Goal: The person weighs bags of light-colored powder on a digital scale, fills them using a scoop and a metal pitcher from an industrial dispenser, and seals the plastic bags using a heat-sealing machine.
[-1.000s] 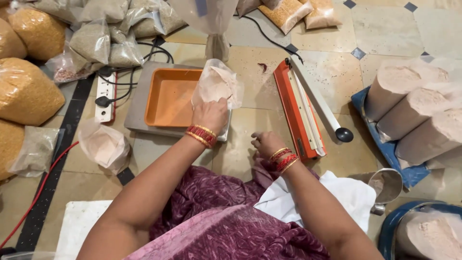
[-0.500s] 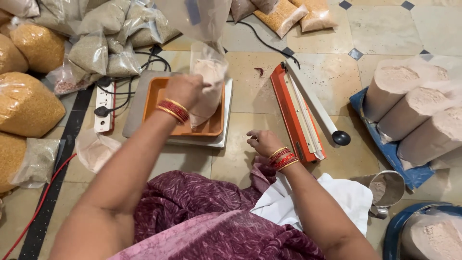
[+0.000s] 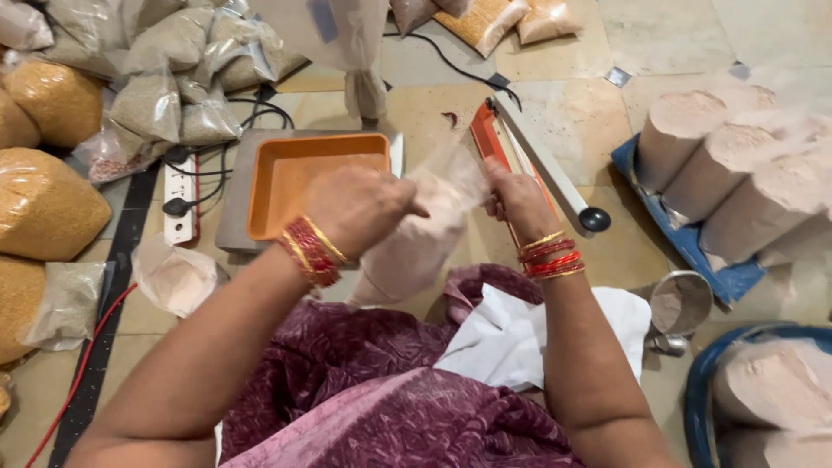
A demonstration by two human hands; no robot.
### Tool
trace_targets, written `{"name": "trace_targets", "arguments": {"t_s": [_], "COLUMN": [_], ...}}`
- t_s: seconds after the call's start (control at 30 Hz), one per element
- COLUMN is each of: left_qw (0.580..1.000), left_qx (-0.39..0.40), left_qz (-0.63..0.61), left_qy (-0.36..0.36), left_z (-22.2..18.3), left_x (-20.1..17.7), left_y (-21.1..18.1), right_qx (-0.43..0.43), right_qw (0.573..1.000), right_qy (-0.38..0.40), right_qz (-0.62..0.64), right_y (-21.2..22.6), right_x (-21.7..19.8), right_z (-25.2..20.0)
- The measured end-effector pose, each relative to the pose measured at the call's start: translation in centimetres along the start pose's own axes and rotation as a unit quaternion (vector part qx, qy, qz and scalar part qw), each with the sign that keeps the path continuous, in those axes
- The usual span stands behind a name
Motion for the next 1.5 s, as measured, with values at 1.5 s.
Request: {"name": "trace_targets", "arguments": {"t_s": [1.5], "left_qw": [0.977], "left_qx": [-0.061], "left_qz": [-0.141], "left_qy": [-0.149], "left_z": [-2.5], "left_x": [19.8], "left_y": [0.7], "right_qx": [-0.108], "right_qw": [0.813], "right_qy": [-0.204], "right_qz": [-0.535], "right_y": [-3.1], "right_x": [0.2], "right_z": [-2.3]}}
Point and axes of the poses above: each hand's wrist, its own z-axis towards the middle knuckle, its own x-axis out of the palm, y = z × x, the point moved 6 cm from there along z, towards the middle knuckle, and after that the axes turned 9 degrees about x, right-handed, at the moved point
